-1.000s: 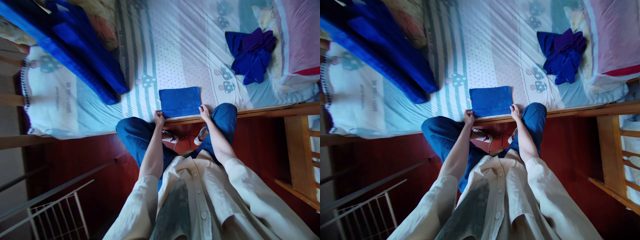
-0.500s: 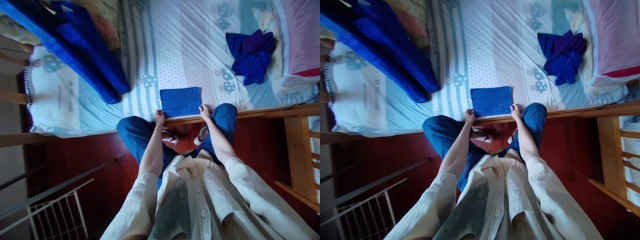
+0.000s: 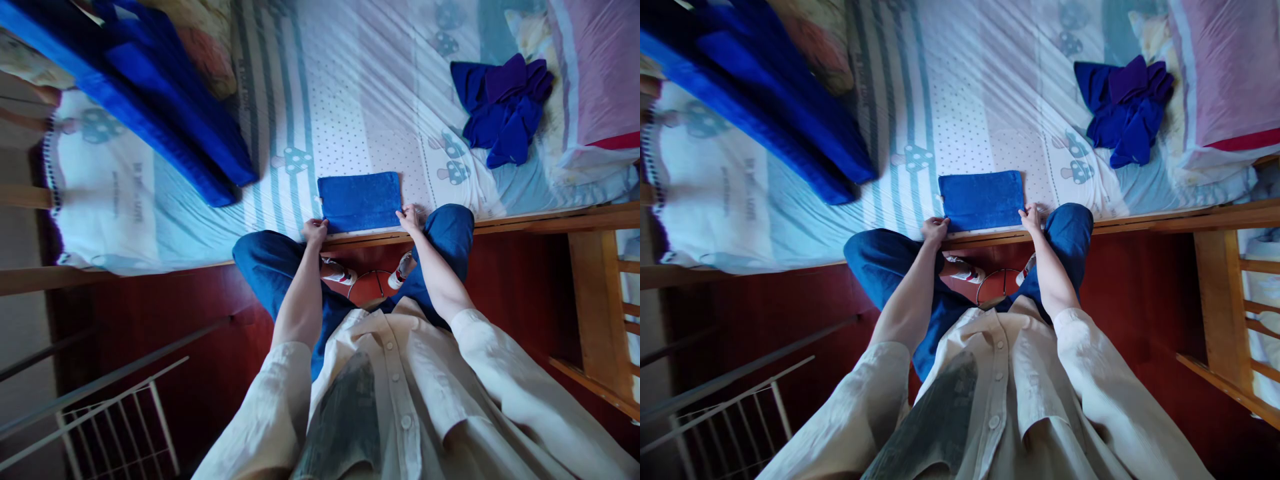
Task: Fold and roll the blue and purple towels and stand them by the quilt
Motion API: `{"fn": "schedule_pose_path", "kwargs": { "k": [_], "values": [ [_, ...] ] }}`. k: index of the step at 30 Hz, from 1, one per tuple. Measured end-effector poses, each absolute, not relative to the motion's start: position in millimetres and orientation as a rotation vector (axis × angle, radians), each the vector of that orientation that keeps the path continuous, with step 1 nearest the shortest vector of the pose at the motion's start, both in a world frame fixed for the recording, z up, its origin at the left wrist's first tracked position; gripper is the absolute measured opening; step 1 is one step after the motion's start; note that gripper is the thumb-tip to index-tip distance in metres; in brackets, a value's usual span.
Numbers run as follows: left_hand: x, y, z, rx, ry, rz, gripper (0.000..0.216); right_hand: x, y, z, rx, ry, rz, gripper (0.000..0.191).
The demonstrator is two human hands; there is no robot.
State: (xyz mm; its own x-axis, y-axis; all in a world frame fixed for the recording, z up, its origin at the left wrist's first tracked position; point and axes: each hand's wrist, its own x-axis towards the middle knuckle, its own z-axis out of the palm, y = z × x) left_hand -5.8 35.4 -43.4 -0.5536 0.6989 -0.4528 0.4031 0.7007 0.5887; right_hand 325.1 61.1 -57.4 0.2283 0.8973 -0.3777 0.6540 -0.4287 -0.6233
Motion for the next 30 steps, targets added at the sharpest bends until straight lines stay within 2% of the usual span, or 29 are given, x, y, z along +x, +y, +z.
{"fn": "schedule_pose_path", "kwargs": {
  "k": [5,11,18,22,30],
  "values": [
    [-1,33,-35,0.854,2.231,0.502,0.017,330,61,-56,-2.137,-1.426,1.006,0.029],
    [1,23,-21,1.004,2.219,0.546,0.014,330,46,-41,-2.030,-1.528,0.947,0.028],
    [7,17,0,1.728,1.868,0.589,0.040,322,38,4,-1.758,-1.895,0.678,0.032],
    [13,12,0,1.907,1.669,0.488,0.053,317,34,15,-1.607,-2.054,0.734,0.037],
    [17,1,-14,1.892,1.717,0.278,0.068,312,27,-1,-1.631,-2.246,0.873,0.050]
  ]
}}
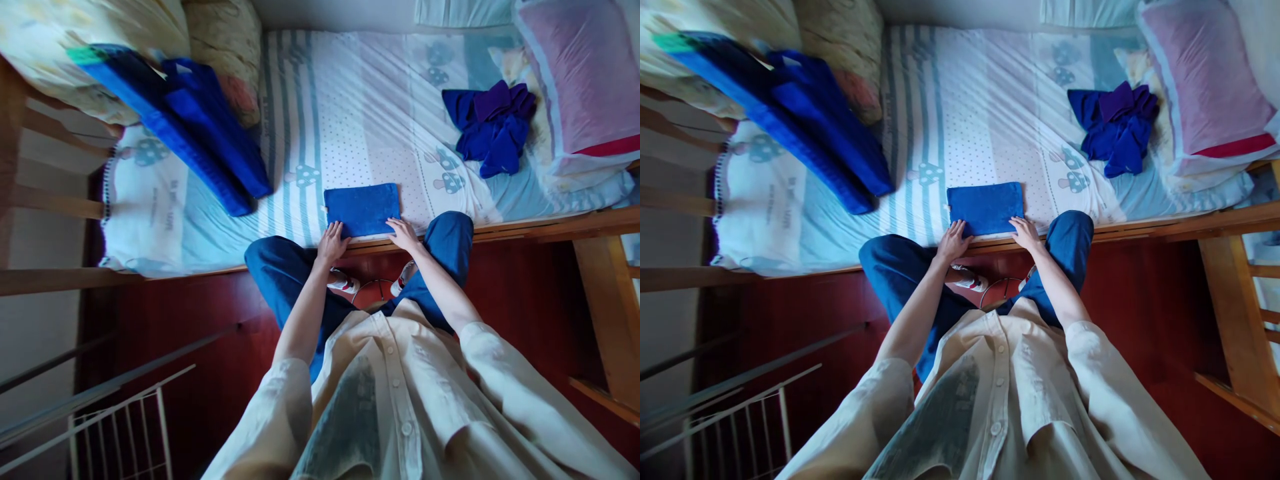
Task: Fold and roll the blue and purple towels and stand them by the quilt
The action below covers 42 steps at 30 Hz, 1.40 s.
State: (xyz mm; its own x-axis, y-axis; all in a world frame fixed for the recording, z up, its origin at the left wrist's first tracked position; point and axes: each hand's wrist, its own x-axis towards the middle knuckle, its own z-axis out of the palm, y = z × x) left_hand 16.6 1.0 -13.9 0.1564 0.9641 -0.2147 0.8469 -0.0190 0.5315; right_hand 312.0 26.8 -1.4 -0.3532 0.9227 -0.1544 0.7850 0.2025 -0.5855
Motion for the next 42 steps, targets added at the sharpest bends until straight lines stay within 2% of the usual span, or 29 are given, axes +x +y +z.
{"fn": "schedule_pose_path", "kwargs": {
  "k": [7,16,31,37,42],
  "values": [
    [19,4,-20,1.947,1.729,0.180,0.073,304,32,-12,-1.695,-2.231,0.811,0.059],
    [16,7,-19,2.009,1.766,0.142,0.061,305,38,-13,-1.765,-2.266,0.790,0.056],
    [23,-12,29,2.064,1.784,-0.198,0.058,303,16,43,-2.099,-2.395,0.803,0.056],
    [15,-14,27,1.814,1.896,-0.134,0.057,306,15,49,-2.172,-2.267,0.872,0.050],
    [5,-8,19,1.620,1.962,0.206,0.052,310,20,36,-2.108,-2.035,0.915,0.044]
  ]
}}
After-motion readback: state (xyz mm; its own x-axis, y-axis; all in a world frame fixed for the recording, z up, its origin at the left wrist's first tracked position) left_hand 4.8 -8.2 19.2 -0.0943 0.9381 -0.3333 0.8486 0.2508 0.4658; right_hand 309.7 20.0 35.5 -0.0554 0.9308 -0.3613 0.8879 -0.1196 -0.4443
